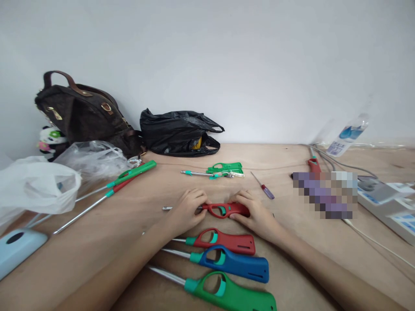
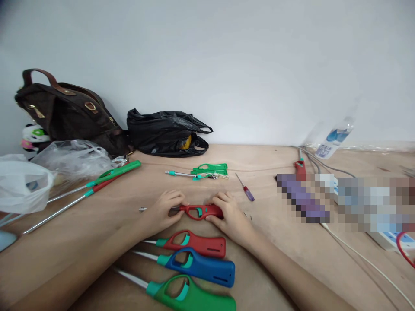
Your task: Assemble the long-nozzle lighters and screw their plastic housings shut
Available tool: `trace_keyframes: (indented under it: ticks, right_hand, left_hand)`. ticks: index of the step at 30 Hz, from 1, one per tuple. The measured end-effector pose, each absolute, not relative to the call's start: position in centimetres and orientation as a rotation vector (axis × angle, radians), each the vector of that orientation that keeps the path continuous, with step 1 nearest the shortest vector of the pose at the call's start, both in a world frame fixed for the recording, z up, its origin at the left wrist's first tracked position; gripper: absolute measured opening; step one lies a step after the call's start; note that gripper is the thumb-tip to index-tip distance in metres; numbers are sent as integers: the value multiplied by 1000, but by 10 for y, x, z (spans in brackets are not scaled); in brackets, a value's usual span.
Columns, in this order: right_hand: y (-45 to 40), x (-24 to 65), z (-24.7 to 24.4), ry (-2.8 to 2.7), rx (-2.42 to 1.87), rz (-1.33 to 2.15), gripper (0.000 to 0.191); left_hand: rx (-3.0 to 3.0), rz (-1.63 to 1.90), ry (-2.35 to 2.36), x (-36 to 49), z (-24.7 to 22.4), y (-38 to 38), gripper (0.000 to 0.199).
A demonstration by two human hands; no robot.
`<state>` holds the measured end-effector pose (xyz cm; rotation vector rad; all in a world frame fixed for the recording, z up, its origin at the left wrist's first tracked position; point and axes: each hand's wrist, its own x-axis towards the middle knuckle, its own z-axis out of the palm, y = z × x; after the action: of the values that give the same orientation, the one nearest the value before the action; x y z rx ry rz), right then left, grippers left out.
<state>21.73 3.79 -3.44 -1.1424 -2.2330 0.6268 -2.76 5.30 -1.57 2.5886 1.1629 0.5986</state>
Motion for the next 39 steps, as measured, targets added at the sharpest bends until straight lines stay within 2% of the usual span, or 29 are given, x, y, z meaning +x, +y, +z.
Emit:
trace_keyframes:
  ticks: [14, 19, 23, 30, 35, 39]
  right_hand:
    - [41, 216, -35, -2170, -1242, 718, 14]
    - [44, 215, -31, -2174, -1276, 803, 22]
    - [44, 214, -29, -2154, -1289, 874, 37]
    - [40, 216, -23, -2219, -1304, 714, 29]
    - [41, 222, -18, -2296, -1257, 716, 16]
    - [43, 226, -17, -2475, -1334, 457, 19]
  left_hand:
    - [2586, 596, 1076, -31, -18, 60, 13]
    - [2587, 549, 1135, -24, -15, 61, 13]
    - [2386, 538, 1124, -24, -12, 66, 7]
    - [2306, 409, 1200, -15, -6, 69, 9]
    - [2495, 519, 1249, -7, 0, 58, 14]
    - [2636, 568, 1200, -7, 0, 55, 14]
